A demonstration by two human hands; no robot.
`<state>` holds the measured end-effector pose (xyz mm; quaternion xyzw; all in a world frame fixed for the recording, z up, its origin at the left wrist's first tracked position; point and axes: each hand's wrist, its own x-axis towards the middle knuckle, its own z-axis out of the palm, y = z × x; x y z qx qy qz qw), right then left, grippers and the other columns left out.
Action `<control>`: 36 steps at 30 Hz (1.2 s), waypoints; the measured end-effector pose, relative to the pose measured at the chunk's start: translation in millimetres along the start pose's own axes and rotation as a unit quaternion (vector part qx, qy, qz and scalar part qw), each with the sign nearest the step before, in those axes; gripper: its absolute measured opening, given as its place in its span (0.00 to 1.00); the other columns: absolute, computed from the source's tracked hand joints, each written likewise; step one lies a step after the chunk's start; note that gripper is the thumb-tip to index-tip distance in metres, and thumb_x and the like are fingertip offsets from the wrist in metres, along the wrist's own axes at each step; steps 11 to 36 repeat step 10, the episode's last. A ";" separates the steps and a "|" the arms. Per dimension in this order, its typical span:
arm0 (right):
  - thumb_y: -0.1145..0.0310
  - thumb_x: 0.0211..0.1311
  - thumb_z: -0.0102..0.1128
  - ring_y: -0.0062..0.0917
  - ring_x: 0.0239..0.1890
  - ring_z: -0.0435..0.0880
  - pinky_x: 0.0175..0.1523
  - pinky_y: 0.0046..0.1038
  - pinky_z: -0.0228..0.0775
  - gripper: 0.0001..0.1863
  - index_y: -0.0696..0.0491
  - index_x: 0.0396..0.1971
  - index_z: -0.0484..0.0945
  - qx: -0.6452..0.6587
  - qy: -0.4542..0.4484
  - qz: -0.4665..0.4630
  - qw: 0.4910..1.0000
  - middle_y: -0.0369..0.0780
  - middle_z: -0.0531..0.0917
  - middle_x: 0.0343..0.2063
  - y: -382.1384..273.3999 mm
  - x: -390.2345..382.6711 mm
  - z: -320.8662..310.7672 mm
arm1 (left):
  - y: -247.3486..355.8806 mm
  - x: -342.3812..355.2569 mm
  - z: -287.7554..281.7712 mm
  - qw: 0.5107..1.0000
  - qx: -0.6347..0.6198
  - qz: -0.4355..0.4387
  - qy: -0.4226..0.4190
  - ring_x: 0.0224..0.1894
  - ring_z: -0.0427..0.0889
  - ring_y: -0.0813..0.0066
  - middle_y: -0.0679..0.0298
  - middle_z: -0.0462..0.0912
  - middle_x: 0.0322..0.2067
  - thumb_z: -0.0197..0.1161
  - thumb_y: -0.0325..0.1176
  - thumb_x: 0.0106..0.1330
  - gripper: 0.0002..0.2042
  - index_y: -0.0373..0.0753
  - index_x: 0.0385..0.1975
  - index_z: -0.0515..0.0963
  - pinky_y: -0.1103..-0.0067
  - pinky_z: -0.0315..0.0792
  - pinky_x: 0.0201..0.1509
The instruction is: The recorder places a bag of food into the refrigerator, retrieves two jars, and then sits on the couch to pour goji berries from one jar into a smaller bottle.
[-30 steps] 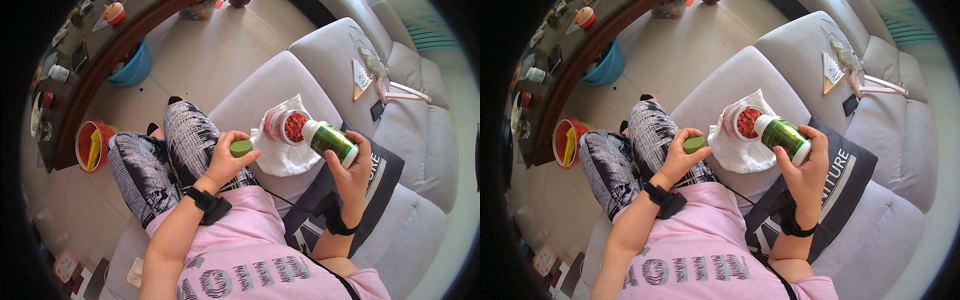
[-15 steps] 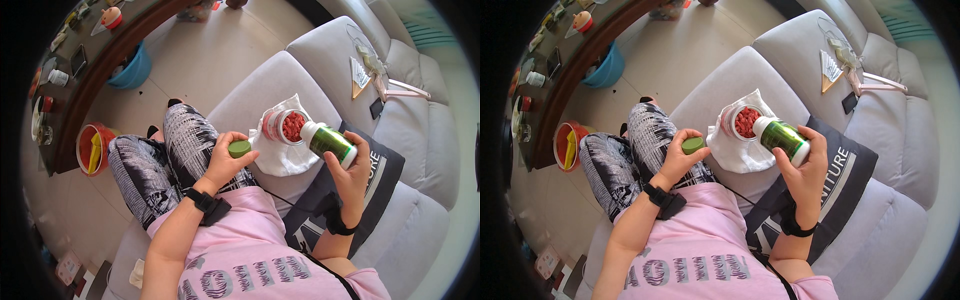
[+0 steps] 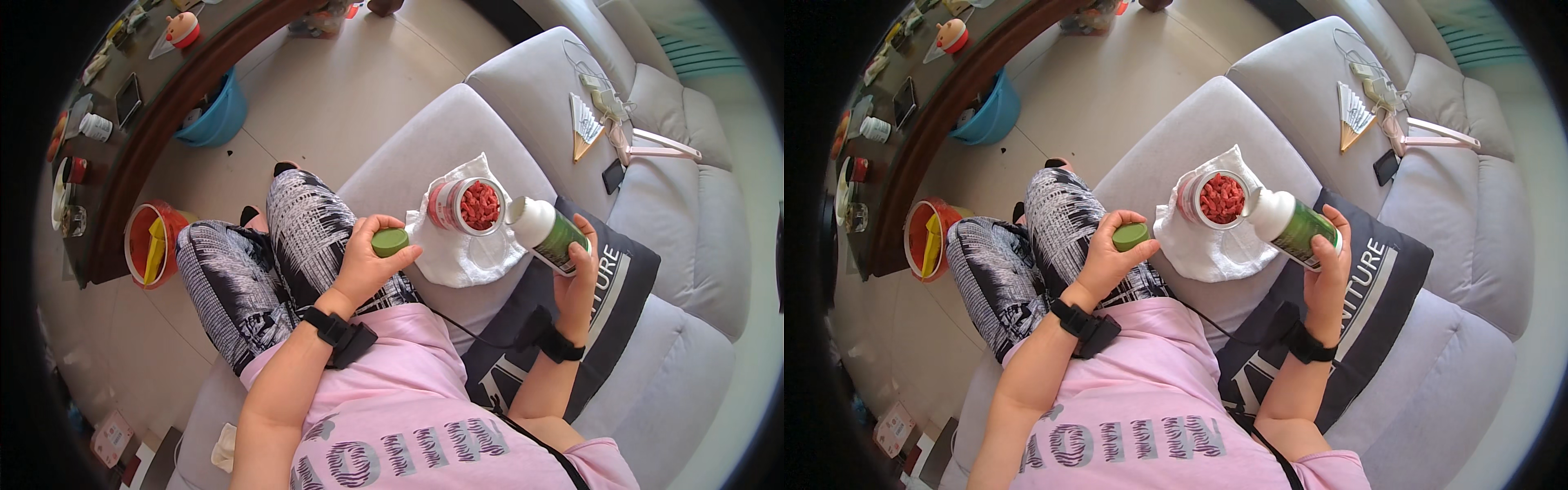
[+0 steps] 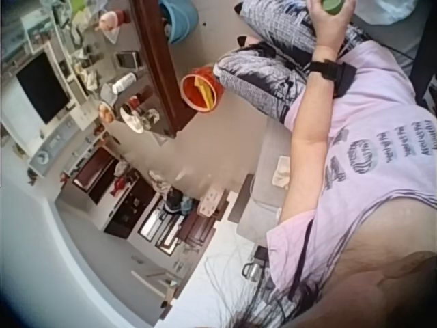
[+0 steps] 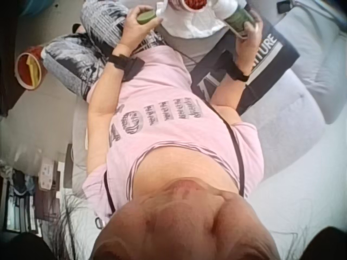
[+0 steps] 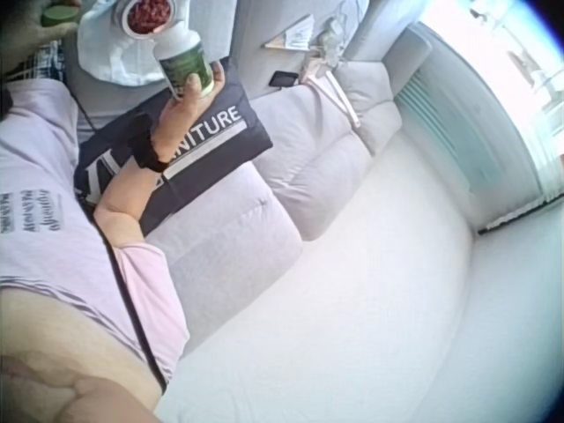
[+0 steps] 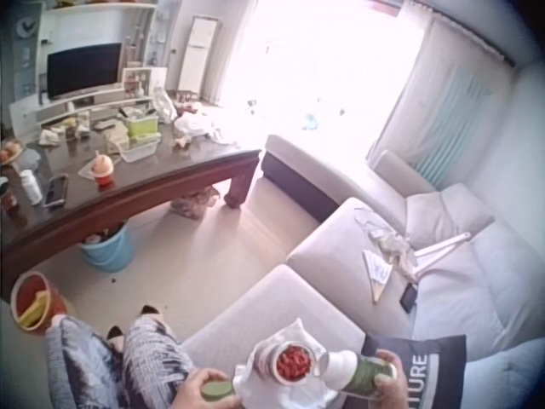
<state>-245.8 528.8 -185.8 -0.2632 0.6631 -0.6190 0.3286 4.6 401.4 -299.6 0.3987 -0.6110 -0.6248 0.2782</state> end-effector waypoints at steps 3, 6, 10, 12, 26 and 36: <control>0.58 0.54 0.53 0.33 0.52 0.75 0.55 0.35 0.69 0.32 0.57 0.57 0.61 0.112 -0.014 0.041 0.993 0.45 0.73 0.49 18.9 1.4 -16.1 | 1.7 0.3 0.0 1.000 -0.012 -0.011 -0.003 0.41 0.72 0.74 0.64 0.69 0.38 0.72 0.37 0.49 0.20 0.38 0.39 0.73 0.80 0.69 0.48; 0.59 0.49 0.56 0.36 0.52 0.75 0.56 0.36 0.69 0.35 0.57 0.57 0.60 0.280 -0.028 0.096 0.955 0.46 0.73 0.50 28.6 -3.3 -24.3 | 0.7 0.3 -0.7 0.999 -0.023 -0.023 -0.004 0.43 0.72 0.70 0.61 0.69 0.39 0.73 0.39 0.48 0.21 0.38 0.39 0.74 0.78 0.69 0.49; 0.55 0.54 0.50 0.41 0.54 0.72 0.54 0.43 0.69 0.35 0.56 0.62 0.59 0.330 -0.117 0.079 0.933 0.49 0.68 0.56 39.9 -4.1 -40.8 | 0.3 0.4 -0.6 0.999 -0.040 -0.034 -0.010 0.43 0.72 0.70 0.61 0.69 0.39 0.73 0.39 0.48 0.21 0.38 0.39 0.74 0.78 0.69 0.50; 0.55 0.54 0.50 0.41 0.54 0.72 0.54 0.43 0.69 0.35 0.56 0.62 0.59 0.330 -0.117 0.079 0.933 0.49 0.68 0.56 39.9 -4.1 -40.8 | 0.3 0.4 -0.6 0.999 -0.040 -0.034 -0.010 0.43 0.72 0.70 0.61 0.69 0.39 0.73 0.39 0.48 0.21 0.38 0.39 0.74 0.78 0.69 0.50; 0.55 0.54 0.50 0.41 0.54 0.72 0.54 0.43 0.69 0.35 0.56 0.62 0.59 0.330 -0.117 0.079 0.933 0.49 0.68 0.56 39.9 -4.1 -40.8 | 0.3 0.4 -0.6 0.999 -0.040 -0.034 -0.010 0.43 0.72 0.70 0.61 0.69 0.39 0.73 0.39 0.48 0.21 0.38 0.39 0.74 0.78 0.69 0.50; 0.55 0.54 0.50 0.41 0.54 0.72 0.54 0.43 0.69 0.35 0.56 0.62 0.59 0.330 -0.117 0.079 0.933 0.49 0.68 0.56 39.9 -4.1 -40.8 | 0.3 0.4 -0.6 0.999 -0.040 -0.034 -0.010 0.43 0.72 0.70 0.61 0.69 0.39 0.73 0.39 0.48 0.21 0.38 0.39 0.74 0.78 0.69 0.50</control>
